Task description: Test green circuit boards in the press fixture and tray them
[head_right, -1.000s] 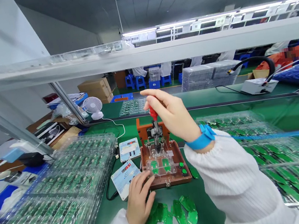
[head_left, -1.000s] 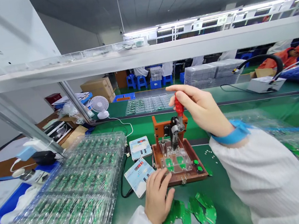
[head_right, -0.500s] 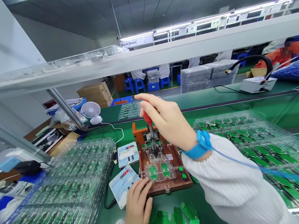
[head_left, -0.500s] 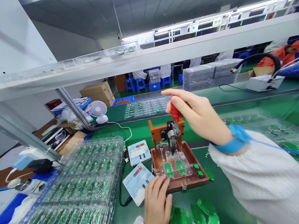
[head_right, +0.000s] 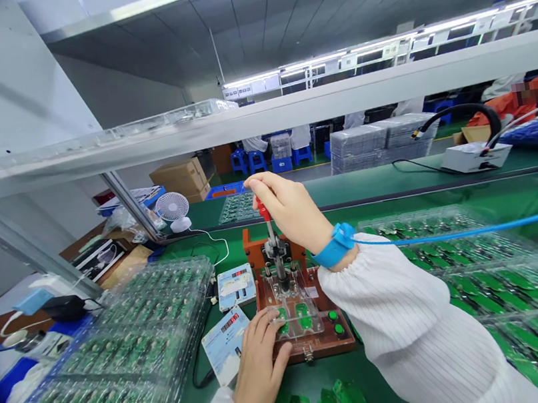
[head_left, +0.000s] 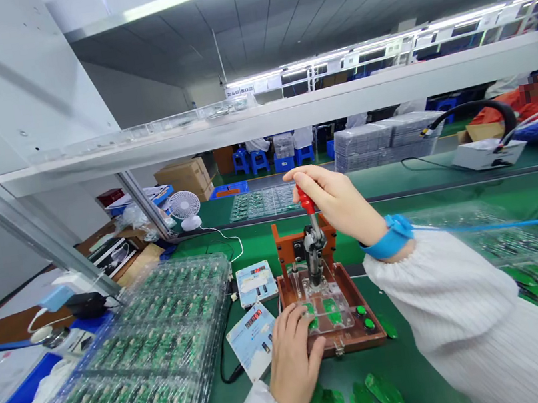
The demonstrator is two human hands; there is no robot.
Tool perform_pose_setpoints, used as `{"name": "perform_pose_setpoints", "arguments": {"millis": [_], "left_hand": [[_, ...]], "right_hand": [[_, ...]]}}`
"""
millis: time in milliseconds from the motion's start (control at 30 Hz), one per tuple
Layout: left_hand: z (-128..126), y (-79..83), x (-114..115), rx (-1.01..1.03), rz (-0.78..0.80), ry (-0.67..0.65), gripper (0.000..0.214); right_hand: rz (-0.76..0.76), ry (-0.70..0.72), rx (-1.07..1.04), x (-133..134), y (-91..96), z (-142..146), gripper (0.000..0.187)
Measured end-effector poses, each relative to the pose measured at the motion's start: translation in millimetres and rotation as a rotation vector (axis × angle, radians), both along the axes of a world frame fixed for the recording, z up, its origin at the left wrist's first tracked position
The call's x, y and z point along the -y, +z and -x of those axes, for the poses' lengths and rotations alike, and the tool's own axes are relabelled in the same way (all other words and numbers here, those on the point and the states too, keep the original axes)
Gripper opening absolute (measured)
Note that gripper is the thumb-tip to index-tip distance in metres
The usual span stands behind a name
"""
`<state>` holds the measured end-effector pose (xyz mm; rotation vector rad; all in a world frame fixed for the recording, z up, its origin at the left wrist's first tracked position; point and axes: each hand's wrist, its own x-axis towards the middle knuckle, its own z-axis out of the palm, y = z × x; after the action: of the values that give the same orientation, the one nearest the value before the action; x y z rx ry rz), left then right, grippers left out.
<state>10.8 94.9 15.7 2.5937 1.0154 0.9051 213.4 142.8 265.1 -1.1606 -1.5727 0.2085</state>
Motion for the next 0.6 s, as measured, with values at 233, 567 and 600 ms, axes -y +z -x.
{"name": "perform_pose_setpoints", "arguments": {"millis": [233, 567, 600], "left_hand": [[23.9, -16.4, 14.6, 0.202, -0.158, 0.038, 0.026], [34.8, -54.4, 29.9, 0.368, -0.151, 0.131, 0.025], [34.7, -54.2, 28.1, 0.386, -0.157, 0.126, 0.025]], "right_hand": [[-0.125, -0.027, 0.027, 38.5, -13.4, 8.8, 0.028], [-0.247, -0.086, 0.219, 105.2, -85.9, 20.7, 0.034], [-0.233, -0.083, 0.199, 106.2, -92.2, 19.9, 0.034]]}}
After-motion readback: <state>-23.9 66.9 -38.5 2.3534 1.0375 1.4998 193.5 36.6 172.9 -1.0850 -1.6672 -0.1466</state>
